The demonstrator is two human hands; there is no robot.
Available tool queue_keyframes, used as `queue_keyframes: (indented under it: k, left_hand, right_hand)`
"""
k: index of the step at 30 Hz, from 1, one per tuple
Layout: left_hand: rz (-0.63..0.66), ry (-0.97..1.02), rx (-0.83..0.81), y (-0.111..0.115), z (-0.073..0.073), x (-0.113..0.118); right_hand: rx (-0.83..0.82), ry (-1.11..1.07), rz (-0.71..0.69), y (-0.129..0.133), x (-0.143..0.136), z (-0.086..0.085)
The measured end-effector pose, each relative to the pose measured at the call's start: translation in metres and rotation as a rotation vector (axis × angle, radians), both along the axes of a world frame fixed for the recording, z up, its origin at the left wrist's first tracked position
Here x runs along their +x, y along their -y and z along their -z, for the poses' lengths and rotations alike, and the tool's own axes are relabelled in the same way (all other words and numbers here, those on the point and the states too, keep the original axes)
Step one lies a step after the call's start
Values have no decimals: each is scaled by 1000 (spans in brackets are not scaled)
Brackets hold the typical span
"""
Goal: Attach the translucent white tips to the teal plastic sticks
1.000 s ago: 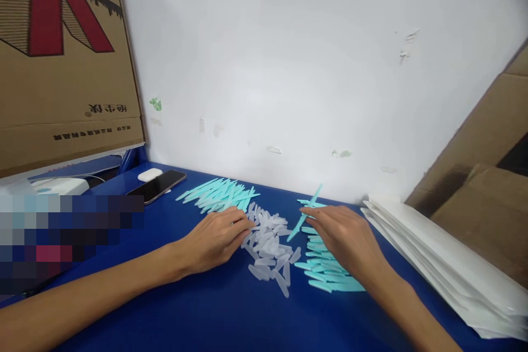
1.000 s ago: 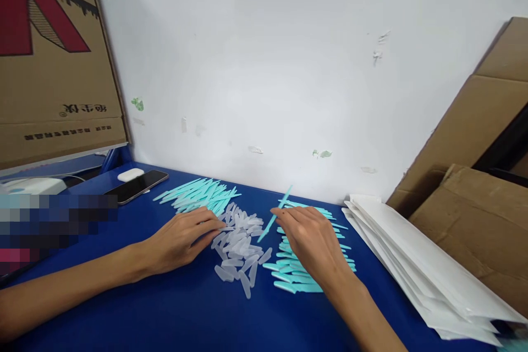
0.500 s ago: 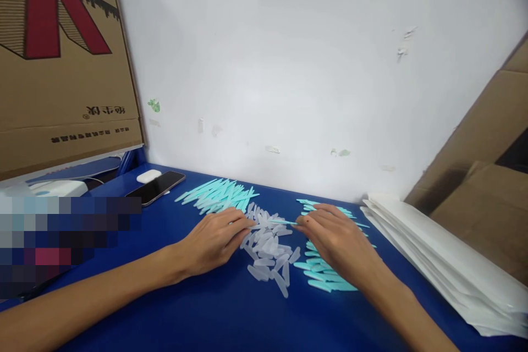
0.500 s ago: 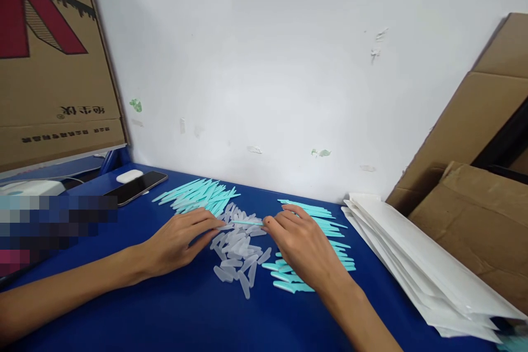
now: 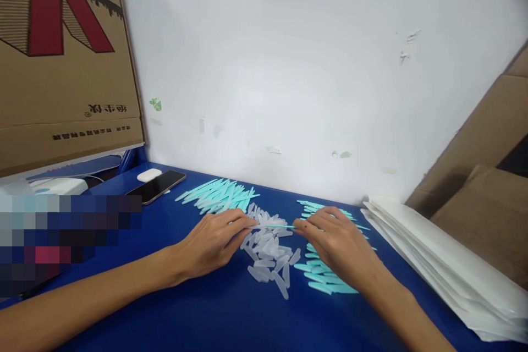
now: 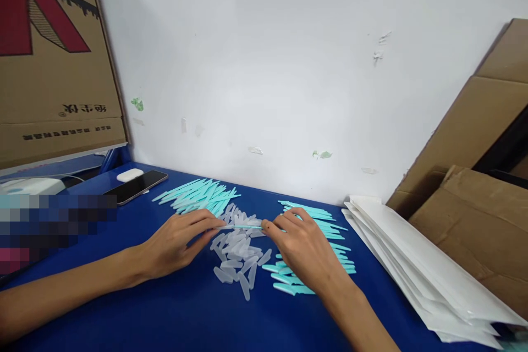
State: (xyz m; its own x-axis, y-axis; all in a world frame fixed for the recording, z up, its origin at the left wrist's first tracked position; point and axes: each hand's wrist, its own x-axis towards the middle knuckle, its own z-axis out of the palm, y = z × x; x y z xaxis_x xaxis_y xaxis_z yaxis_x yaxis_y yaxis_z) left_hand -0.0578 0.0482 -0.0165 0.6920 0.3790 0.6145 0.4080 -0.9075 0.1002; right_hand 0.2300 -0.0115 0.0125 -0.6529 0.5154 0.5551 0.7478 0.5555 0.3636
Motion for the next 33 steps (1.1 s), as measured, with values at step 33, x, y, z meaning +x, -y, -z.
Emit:
queue_keyframes:
  k: [33]
  left_hand:
    - [-582,-259,107,-21,-18,-15]
  right_hand:
    - [-3,-201,414,-5,19,-1]
